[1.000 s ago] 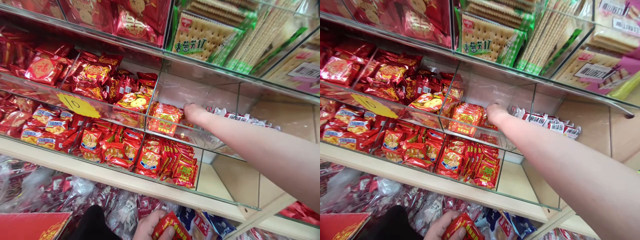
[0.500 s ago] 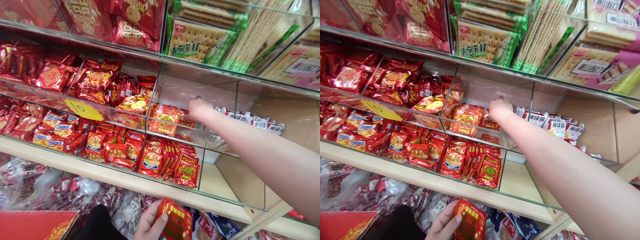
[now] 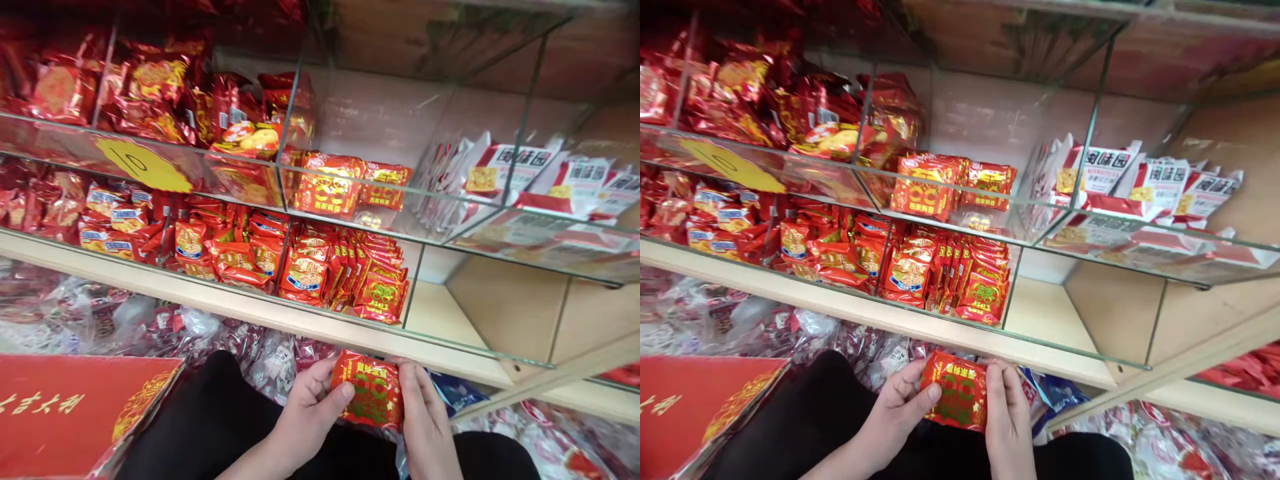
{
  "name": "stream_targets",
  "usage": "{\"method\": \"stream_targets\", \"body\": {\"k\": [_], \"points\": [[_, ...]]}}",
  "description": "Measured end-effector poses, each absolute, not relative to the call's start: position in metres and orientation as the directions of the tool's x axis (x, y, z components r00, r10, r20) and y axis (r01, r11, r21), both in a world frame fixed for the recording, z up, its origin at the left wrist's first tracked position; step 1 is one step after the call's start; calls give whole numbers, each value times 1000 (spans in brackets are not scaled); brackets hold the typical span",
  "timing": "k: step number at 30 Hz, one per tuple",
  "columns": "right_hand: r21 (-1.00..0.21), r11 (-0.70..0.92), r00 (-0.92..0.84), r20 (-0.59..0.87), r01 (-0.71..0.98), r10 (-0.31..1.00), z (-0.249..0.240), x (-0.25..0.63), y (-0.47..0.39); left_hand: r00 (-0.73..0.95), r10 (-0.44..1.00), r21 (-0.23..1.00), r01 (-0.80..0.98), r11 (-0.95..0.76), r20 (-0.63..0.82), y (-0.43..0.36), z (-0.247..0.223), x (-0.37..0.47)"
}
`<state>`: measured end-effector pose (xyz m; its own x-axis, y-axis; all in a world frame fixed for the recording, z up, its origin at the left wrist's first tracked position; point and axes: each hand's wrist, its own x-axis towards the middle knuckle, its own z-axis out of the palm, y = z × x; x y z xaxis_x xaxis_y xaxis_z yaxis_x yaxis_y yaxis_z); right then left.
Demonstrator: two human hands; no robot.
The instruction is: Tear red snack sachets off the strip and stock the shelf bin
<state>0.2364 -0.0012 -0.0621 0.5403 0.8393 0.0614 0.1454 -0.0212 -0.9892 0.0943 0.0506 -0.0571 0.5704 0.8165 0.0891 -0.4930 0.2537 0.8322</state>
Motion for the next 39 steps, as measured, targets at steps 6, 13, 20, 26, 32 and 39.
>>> {"method": "stream_targets", "body": {"k": [6,13,20,26,32,39], "points": [[-957,42,527,196,289,827,-72,237,-1,412,911,972,-223,77,23,49,-76,104],[-913,11,586,270,407,764,-92,234,-4,309,904,940,77,-334,296,49,-78,97],[-853,-19,618,363,522,697,-89,233,-2,299,916,944,111,-312,268,46,-74,99],[-830,2,628,423,558,653,-85,230,-4,278,924,956,58,-287,261,46,-78,99],[-888,-3,652,335,459,680,-78,236,-4,258,959,993,-35,-109,114,46,-79,106],[-700,178,270,478,691,835,-84,248,-9,536,803,901,164,-401,260,61,-73,84]]}}
